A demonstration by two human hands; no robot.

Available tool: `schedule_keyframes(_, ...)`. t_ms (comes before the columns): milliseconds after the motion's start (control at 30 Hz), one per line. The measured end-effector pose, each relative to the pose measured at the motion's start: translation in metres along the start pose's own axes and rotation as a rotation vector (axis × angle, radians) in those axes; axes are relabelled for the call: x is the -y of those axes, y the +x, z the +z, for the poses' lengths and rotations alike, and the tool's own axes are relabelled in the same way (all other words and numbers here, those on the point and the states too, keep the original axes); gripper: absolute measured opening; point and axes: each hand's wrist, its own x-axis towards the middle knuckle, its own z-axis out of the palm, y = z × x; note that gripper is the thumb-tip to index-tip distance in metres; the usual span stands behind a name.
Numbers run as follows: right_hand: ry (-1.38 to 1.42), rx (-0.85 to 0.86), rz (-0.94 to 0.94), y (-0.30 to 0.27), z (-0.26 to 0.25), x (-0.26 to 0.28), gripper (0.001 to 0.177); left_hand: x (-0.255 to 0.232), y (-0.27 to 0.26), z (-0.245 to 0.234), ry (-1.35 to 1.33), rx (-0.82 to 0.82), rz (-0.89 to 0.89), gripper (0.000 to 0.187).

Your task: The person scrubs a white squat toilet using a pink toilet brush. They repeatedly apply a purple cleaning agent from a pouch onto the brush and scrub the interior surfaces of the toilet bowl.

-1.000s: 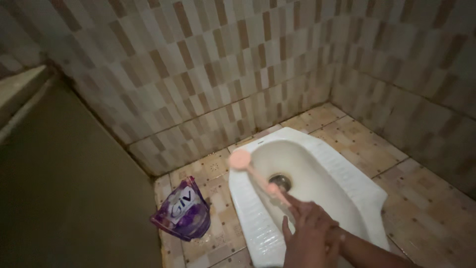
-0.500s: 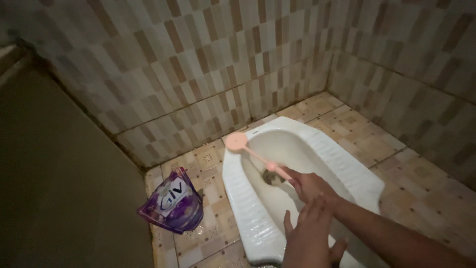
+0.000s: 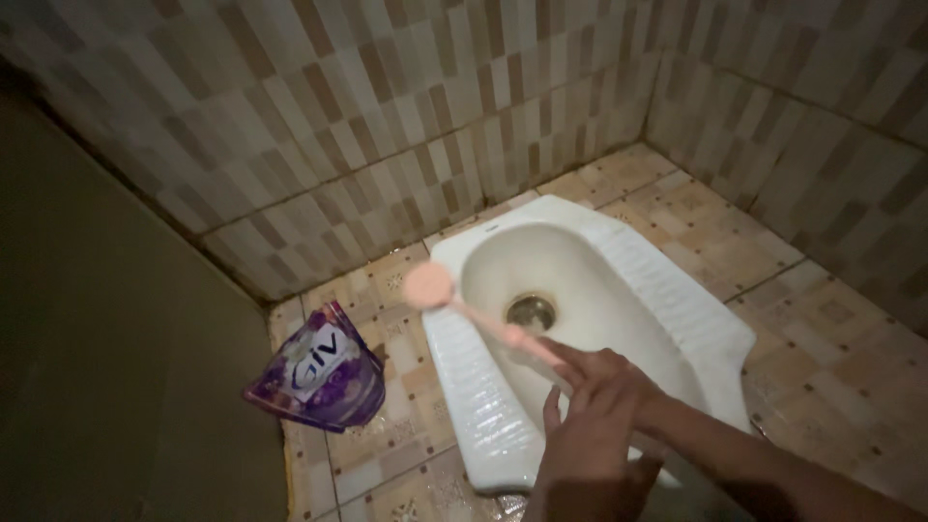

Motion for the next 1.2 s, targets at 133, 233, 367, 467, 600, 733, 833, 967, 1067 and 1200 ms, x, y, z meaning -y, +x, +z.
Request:
schedule_keyframes(133,0.008,-0.003,0.148,0.003,-0.009,-0.002,0.054,-0.013,0.000,-0.003,0.029,-0.052,0.065,0.068)
schedule_keyframes(233,0.175,-0.053,0.282,0.010,-0.008,-0.005,0.052,-0.019,-0.008,-0.003,0.001,-0.112,0.095,0.076)
schedule_keyframes(367,-0.061,0.050,0.130,0.001,0.010,-0.017,0.055,-0.015,-0.010,-0.011,0.062,-0.026,0.044,0.071)
schedule_keyframes(467,0.021,-0.019,0.228,0.009,-0.001,-0.015,0.055,-0.016,-0.010,-0.010,0.042,-0.071,0.056,0.079)
schedule_keyframes(600,-0.034,0.051,0.172,0.004,0.017,-0.009,0.058,-0.009,-0.015,-0.010,0.078,-0.105,0.088,0.075)
schedule_keyframes(733,0.016,0.057,0.146,0.002,0.000,-0.007,0.049,-0.006,-0.019,-0.015,0.101,-0.053,0.052,0.074)
schedule_keyframes(833,-0.002,-0.019,0.336,0.011,-0.008,-0.002,0.052,-0.007,-0.022,-0.011,0.070,-0.121,0.088,0.078)
schedule_keyframes(967,0.434,-0.051,-0.412,0.009,0.020,0.008,0.039,-0.006,-0.025,-0.016,0.097,-0.110,0.093,0.078)
schedule_keyframes(1067,-0.104,0.076,0.312,0.013,0.001,0.015,0.047,-0.006,-0.025,-0.017,0.119,-0.113,0.117,0.079)
schedule_keyframes(1200,0.064,-0.049,0.177,0.010,0.002,0.020,0.049,-0.007,-0.023,-0.014,0.123,-0.073,0.106,0.071)
